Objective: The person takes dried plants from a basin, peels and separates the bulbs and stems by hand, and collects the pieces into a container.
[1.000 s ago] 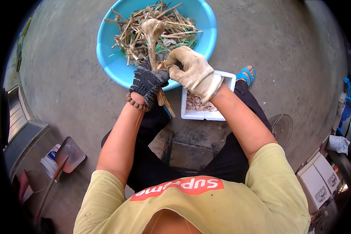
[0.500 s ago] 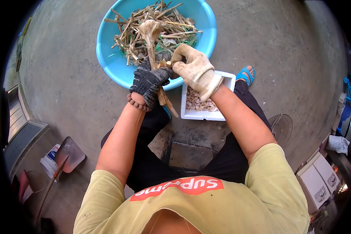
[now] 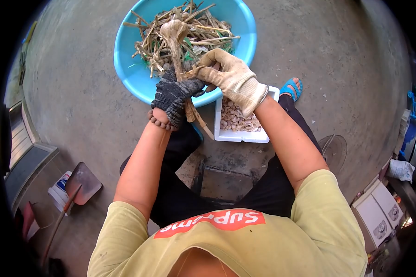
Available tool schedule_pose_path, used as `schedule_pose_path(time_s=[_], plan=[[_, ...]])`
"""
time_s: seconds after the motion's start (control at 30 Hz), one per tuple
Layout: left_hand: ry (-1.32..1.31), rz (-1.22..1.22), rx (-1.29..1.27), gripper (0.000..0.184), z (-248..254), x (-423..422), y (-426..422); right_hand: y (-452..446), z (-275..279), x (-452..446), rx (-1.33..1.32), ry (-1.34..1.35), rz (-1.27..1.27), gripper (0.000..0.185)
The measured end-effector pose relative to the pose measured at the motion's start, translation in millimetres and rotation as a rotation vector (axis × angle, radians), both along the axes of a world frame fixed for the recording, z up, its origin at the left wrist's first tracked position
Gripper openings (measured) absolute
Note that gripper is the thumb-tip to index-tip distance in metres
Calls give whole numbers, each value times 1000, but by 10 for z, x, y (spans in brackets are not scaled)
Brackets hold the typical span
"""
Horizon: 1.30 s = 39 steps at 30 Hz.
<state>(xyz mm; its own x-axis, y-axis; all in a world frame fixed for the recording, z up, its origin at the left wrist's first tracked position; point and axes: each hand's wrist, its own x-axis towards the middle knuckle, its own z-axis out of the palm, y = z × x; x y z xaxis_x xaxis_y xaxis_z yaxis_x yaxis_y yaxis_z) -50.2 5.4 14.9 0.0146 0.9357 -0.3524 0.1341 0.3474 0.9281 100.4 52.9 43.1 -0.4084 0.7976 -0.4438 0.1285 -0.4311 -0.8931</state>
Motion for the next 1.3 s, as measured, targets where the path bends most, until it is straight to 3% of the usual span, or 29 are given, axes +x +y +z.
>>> schedule_pose_path(time_s=[0.07,0.13,0.17,0.23,0.27,0.33,0.47,0.53,0.57,0.7,0.77,0.8,0.87,0.97,1.0,1.07,1.1,1.17,1.3], plan=[[-142,-5,58,24,39,4,7,5,2,8,-51,53,-61,27],[-160,89,-174,20,79,25,29,10,-46,38,-104,134,-93,25],[-160,90,-174,20,-5,6,9,8,-50,34,-104,135,-92,25],[146,-166,153,24,-112,-32,0,5,-53,20,-61,39,-28,25],[146,-166,153,24,-153,-29,-26,7,-46,12,-61,39,-28,25],[-420,188,-245,21,151,27,26,8,-26,4,-85,36,9,23],[-338,102,-236,19,163,23,13,45,-93,71,-233,139,-163,21],[304,-143,193,19,85,9,10,77,-150,116,-57,38,-236,19],[-214,52,-95,20,57,30,11,96,-137,150,-39,63,-230,19],[-156,48,-225,18,0,-5,43,107,68,103,158,-59,-8,19],[-365,169,-316,16,127,33,53,64,66,48,205,-123,84,21],[-365,168,-316,16,65,25,48,47,55,37,252,-186,180,23],[52,-76,-124,17,-150,-9,13,38,4,54,208,-170,186,23],[199,-147,8,18,-236,-19,-25,52,-24,81,162,-79,199,22],[199,-148,8,18,-190,-12,-12,60,0,80,157,-97,206,22],[-108,-49,-100,38,-72,2,4,53,13,78,153,-114,211,22],[-107,-50,-100,38,-33,1,-10,36,5,72,117,-74,171,21],[-406,13,-82,35,16,-4,-41,15,15,59,82,-34,131,20],[-174,-119,39,29,10,-34,-48,-2,48,38,-39,16,77,20]])
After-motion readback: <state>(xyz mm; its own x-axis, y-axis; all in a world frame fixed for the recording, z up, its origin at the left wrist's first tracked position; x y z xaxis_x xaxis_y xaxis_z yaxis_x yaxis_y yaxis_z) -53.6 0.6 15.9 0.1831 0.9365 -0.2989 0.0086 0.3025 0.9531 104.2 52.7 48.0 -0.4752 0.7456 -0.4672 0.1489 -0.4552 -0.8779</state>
